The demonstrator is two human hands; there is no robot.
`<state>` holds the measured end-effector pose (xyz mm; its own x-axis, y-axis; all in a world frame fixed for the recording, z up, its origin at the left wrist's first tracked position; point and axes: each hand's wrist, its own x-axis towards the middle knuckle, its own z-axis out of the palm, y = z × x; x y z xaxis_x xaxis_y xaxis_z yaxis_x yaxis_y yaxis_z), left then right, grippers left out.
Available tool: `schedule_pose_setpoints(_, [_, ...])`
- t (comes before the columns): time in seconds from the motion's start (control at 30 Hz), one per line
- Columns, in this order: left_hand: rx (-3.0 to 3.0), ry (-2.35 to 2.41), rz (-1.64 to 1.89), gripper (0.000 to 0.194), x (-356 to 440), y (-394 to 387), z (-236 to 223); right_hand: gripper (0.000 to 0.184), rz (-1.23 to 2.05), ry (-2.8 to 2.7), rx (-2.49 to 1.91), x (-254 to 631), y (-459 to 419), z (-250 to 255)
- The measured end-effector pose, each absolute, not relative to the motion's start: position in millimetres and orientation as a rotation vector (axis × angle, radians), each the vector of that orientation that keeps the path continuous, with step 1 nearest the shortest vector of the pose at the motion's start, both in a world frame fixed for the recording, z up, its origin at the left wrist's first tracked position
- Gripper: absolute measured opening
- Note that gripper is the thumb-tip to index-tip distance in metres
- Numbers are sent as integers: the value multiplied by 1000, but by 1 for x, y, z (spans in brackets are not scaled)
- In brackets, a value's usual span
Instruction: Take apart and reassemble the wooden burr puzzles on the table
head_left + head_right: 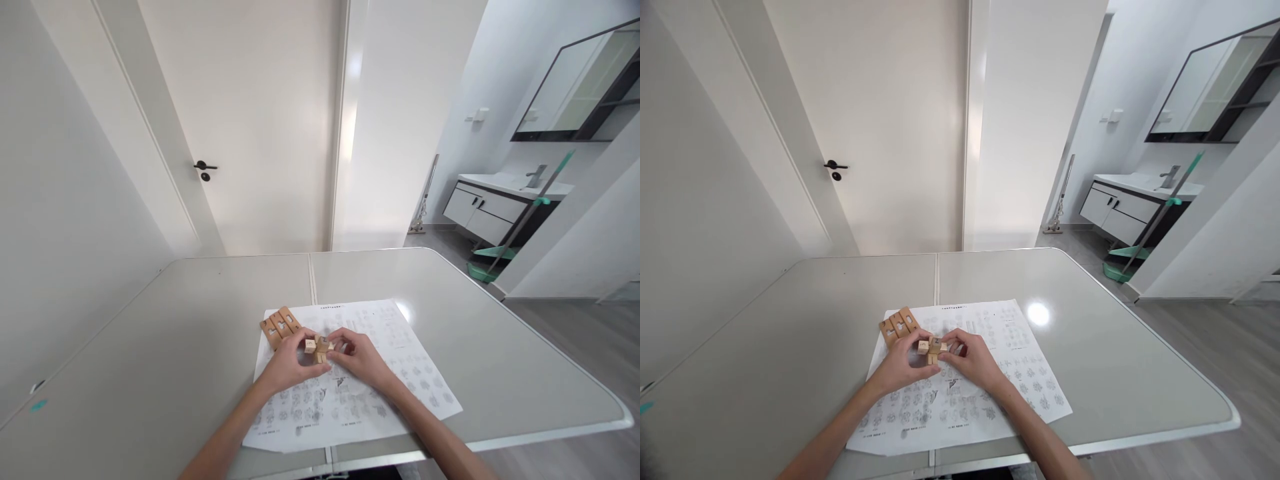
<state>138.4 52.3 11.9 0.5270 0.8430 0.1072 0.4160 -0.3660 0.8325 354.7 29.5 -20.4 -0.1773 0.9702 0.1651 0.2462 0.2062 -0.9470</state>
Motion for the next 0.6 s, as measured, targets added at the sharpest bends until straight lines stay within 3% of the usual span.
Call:
schedule_pose_setpoints(0.2, [1952, 1044, 680, 41, 138, 52, 16, 23, 1034, -1625, -1134, 355, 29, -20])
schedule_pose_setpoints(0.37, [1947, 1085, 668, 38, 139, 52, 13, 59, 877, -1727, -1093, 352, 25, -25])
schedule_pose_setpoints(0.5, [1935, 1070, 639, 33, 141, 51, 10, 78, 702, -1890, -1075, 351, 21, -26])
schedule_pose_setpoints(0.6, [1918, 1006, 630, 28, 141, 50, 9, 72, 560, -1968, -1045, 350, 19, -24])
